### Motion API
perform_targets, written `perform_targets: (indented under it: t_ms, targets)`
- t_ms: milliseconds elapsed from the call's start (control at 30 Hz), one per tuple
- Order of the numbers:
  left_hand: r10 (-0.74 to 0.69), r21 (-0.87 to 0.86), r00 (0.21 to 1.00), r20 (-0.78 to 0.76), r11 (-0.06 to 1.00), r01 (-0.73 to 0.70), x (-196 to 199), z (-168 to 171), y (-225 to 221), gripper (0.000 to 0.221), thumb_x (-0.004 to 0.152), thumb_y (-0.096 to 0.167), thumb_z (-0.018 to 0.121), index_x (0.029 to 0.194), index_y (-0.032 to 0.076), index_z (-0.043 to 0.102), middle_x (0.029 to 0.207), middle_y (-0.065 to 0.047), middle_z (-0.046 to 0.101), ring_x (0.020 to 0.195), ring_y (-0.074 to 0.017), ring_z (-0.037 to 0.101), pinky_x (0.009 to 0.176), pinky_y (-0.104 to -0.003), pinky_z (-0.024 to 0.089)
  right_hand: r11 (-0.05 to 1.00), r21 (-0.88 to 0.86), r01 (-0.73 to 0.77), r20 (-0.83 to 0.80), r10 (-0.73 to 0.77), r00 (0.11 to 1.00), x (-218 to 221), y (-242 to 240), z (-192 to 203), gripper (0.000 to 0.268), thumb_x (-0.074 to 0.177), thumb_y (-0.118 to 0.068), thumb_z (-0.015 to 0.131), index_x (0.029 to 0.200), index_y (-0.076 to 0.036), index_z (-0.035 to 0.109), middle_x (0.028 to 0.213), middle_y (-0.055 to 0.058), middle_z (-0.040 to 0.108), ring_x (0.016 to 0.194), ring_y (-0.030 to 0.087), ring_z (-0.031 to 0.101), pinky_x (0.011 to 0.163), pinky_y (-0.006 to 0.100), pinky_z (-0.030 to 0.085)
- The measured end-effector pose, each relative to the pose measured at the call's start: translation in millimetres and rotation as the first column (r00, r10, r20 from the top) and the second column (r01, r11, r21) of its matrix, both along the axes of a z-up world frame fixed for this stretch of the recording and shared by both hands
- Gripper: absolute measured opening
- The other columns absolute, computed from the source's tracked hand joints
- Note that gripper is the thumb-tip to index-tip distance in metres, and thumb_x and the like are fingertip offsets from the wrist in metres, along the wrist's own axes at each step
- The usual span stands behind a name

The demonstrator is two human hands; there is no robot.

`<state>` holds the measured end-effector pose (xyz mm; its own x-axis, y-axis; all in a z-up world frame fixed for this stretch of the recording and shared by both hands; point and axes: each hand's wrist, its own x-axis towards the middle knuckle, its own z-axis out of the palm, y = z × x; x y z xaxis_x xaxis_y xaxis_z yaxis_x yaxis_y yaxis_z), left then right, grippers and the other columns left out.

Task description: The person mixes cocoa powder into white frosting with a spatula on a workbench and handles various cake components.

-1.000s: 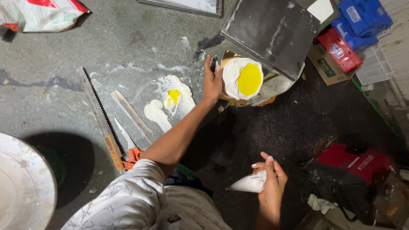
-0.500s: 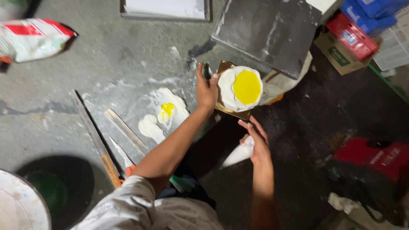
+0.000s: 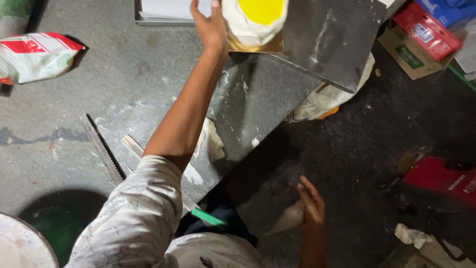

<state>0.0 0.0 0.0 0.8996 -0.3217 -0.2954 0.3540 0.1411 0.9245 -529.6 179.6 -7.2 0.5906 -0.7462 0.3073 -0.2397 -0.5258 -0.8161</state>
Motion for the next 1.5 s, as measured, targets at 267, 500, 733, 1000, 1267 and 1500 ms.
perform_targets:
  t_ms: [267, 500, 733, 1000, 1267, 1500]
  targets:
    - [0.237, 0.227, 0.935, 0.264, 0.927, -0.299, 30, -58, -9, 0.057, 0.098, 0.031, 0.066, 0.147, 0.013, 0.042, 0.131, -0.025, 0.066, 0.115, -0.0366, 0.066, 0.098, -0.045, 0.05, 0.541, 0.719, 0.436, -0.286, -0.341, 0.895, 4, -10, 3, 0.035, 0.1, -0.01, 0.059, 0.134, -0.003, 0.068, 0.131, 0.018, 0.066, 0.107, 0.022, 0.065, 0.088, 0.034, 0.051]
    - [0.1, 0.26, 0.993, 0.06, 0.959, -0.112, 10, -21, -7, 0.068, 0.104, 0.053, 0.035, 0.157, 0.011, 0.026, 0.139, -0.032, 0.056, 0.128, -0.045, 0.056, 0.108, -0.048, 0.041, 0.451, 0.82, 0.352, -0.222, -0.317, 0.922, 65, -40, 40, 0.042, 0.092, -0.012, 0.068, 0.133, -0.002, 0.066, 0.107, 0.015, 0.074, 0.089, 0.013, 0.071, 0.075, 0.027, 0.056]
    - [-0.155, 0.229, 0.797, 0.584, 0.973, 0.022, 17, 57, 135, 0.076, 0.108, 0.066, 0.039, 0.145, 0.001, 0.05, 0.143, -0.023, 0.061, 0.138, -0.0355, 0.056, 0.116, -0.043, 0.042, 0.548, 0.797, 0.253, -0.169, -0.201, 0.965, 101, -31, 94, 0.038, 0.094, -0.011, 0.066, 0.13, -0.001, 0.066, 0.099, 0.013, 0.077, 0.058, 0.007, 0.055, 0.051, 0.023, 0.045]
    - [-0.369, 0.188, 0.857, -0.358, 0.871, 0.454, 13, 96, 318, 0.1, 0.082, 0.09, 0.024, 0.114, 0.007, 0.069, 0.082, -0.002, 0.063, 0.067, -0.012, 0.058, 0.058, -0.03, 0.05, 0.602, 0.792, -0.101, 0.104, 0.03, 0.994, 164, -32, 125, 0.037, 0.097, -0.009, 0.066, 0.132, 0.004, 0.064, 0.102, 0.018, 0.075, 0.06, 0.007, 0.057, 0.053, 0.023, 0.048]
    - [-0.333, 0.264, 0.774, -0.539, 0.805, 0.531, 34, 5, 336, 0.112, 0.071, 0.101, 0.017, 0.089, 0.007, 0.076, 0.055, 0.001, 0.05, 0.038, -0.0117, 0.034, 0.037, -0.031, 0.028, 0.641, 0.744, -0.19, 0.105, 0.168, 0.98, 176, 7, 153, 0.039, 0.097, -0.009, 0.068, 0.133, 0.006, 0.063, 0.103, 0.02, 0.075, 0.062, 0.009, 0.06, 0.057, 0.024, 0.05]
    - [-0.16, 0.319, 0.987, 0.022, 0.937, 0.145, -40, 109, 388, 0.091, 0.084, 0.087, 0.035, 0.102, 0.002, 0.061, 0.064, -0.012, 0.069, 0.048, -0.0159, 0.066, 0.043, -0.033, 0.051, 0.684, 0.678, -0.27, 0.118, 0.261, 0.958, 192, 57, 186, 0.037, 0.097, -0.007, 0.068, 0.131, 0.007, 0.063, 0.099, 0.019, 0.075, 0.066, 0.012, 0.062, 0.061, 0.026, 0.052]
